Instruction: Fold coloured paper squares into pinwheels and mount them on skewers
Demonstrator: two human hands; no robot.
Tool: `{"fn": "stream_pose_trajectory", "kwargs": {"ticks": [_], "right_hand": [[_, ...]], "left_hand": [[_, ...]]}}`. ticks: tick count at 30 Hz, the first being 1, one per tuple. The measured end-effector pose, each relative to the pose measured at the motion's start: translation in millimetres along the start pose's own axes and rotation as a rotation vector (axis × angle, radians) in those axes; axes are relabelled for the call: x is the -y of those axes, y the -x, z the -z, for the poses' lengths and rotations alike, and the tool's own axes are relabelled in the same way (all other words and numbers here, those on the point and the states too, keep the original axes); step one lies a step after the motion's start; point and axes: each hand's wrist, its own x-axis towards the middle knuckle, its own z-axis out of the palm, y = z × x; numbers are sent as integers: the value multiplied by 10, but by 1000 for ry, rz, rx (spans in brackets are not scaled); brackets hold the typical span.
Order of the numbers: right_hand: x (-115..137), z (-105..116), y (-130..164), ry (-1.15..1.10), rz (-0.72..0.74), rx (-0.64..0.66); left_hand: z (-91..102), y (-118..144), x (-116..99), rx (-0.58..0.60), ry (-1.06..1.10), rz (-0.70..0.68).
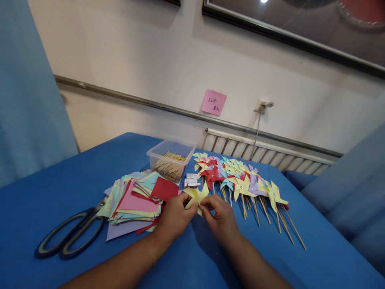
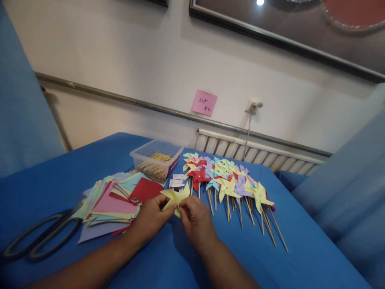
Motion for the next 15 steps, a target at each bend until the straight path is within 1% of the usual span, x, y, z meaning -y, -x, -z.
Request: {"fn": "stream_pose_trajectory", "kwargs": {"ticks": [4, 7, 11, 15], "right_hand": [[2, -12, -1, -11, -22, 4], [15, -5, 2, 7, -5, 18], [23, -2, 12, 73, 55, 53], [27, -26, 28, 159, 56, 57]], "left_hand": [[3, 0, -20, 3, 10, 16], [0, 3, -24, 6, 10, 21], [-9, -5, 5, 17, 13, 9], [-18, -21, 37, 24, -2, 24]]}}
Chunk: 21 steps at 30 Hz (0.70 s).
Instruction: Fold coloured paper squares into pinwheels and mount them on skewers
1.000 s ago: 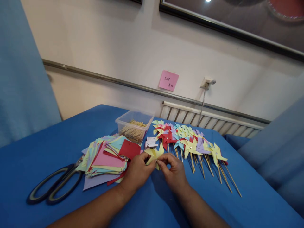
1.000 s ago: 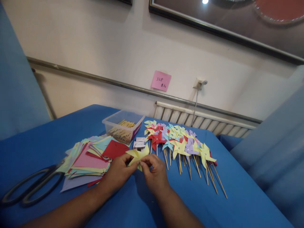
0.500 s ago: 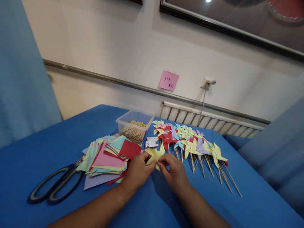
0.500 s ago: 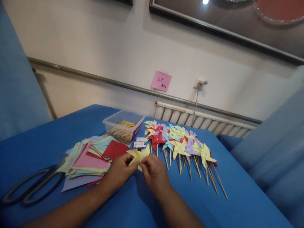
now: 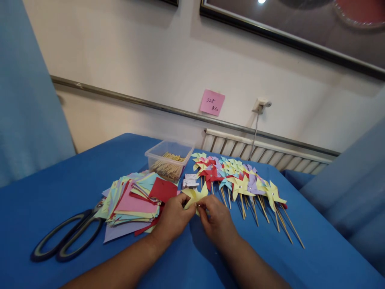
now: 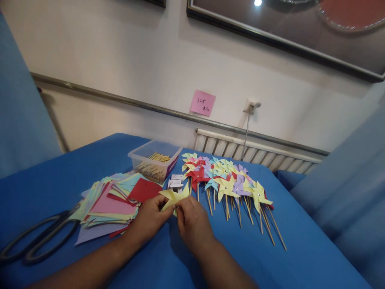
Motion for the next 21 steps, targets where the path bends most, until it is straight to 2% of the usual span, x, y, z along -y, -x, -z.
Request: {"fn": "stream_pose_trajectory", "kwargs": {"ticks": [7, 13, 16, 21], "right_hand": [[17, -36, 0, 81, -15, 20], [7, -6, -32, -107, 24, -94], [-22, 0, -37, -176, -19, -146], [-49, -28, -24, -227, -133, -140]], "left_hand": [[-16, -8, 15, -3, -16, -4], [18, -36, 27, -19, 28, 2], [28, -55, 46, -23, 35, 24], [20, -56, 61, -34, 66, 37]]}}
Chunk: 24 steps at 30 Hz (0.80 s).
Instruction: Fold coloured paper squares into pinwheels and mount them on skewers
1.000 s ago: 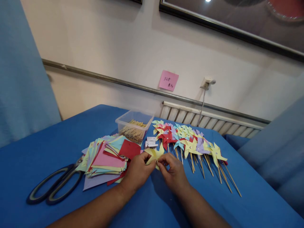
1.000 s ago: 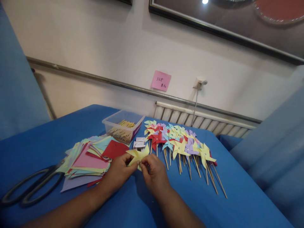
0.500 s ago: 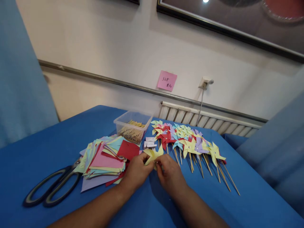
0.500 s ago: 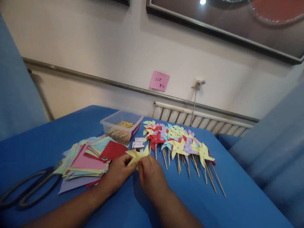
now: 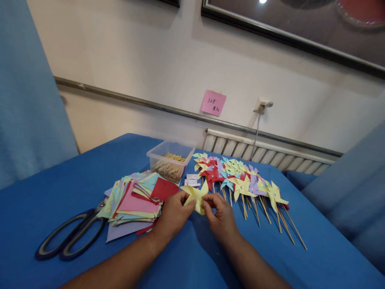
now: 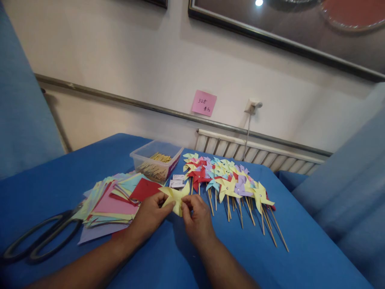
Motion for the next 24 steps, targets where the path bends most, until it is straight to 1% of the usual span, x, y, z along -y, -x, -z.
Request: {"fn": "stream_pose_trajectory", "kwargs": {"ticks": [2, 6, 8, 15, 20, 22, 24], "right_hand": [[3, -4, -1, -5, 0, 3], [-10, 18, -16, 36, 74, 16], [-44, 32, -25, 65, 73, 31], [-234, 18, -40, 131, -85, 107], [-373, -68, -14, 128, -291, 195], [-381, -93, -2, 179, -270, 211], [-356, -98, 6, 274, -185, 223]], "left_hand": [[0, 3, 0, -7, -3, -3], [8, -4, -6, -8, -3, -12], [13, -8, -13, -5, -7, -4], [48, -18, -30, -22, -20, -6], [81, -46, -31, -72, -21, -23], [79, -52, -28, -62, 13, 1], [69, -55, -24, -37, 60, 30]]}}
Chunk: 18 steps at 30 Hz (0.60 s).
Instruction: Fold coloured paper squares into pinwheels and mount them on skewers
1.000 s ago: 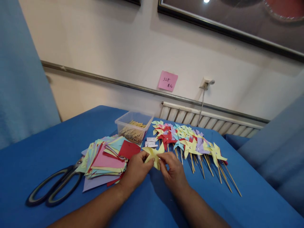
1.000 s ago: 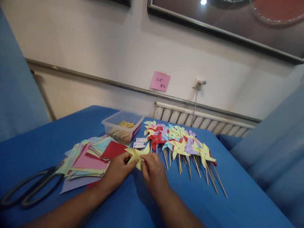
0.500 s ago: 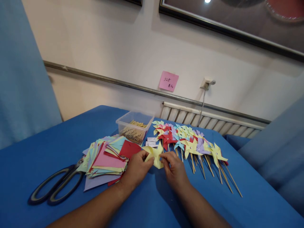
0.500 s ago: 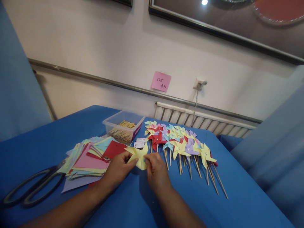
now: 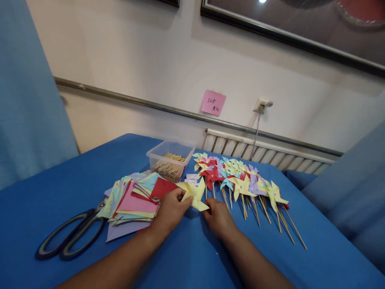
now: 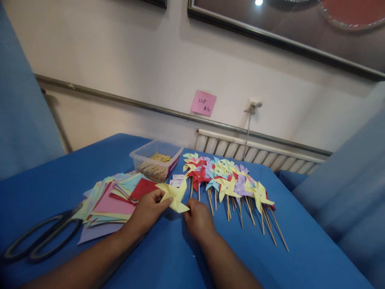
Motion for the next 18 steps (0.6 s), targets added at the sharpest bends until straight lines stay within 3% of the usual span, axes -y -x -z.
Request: {"fn": "stream_pose_trajectory", "kwargs": {"ticks": [3, 7, 13, 18], "right_hand": [[38, 28, 20, 96, 82, 8], [8, 42, 20, 30, 61, 33], [-49, -14, -19, 4, 63, -53], [26, -36, -46, 43, 146, 2]], "left_hand": [[-8, -9, 4, 9, 69, 43], [38, -53, -18, -44, 220, 105], [159, -121, -102, -165, 402, 119], [149, -128, -63, -146, 396, 100]]}}
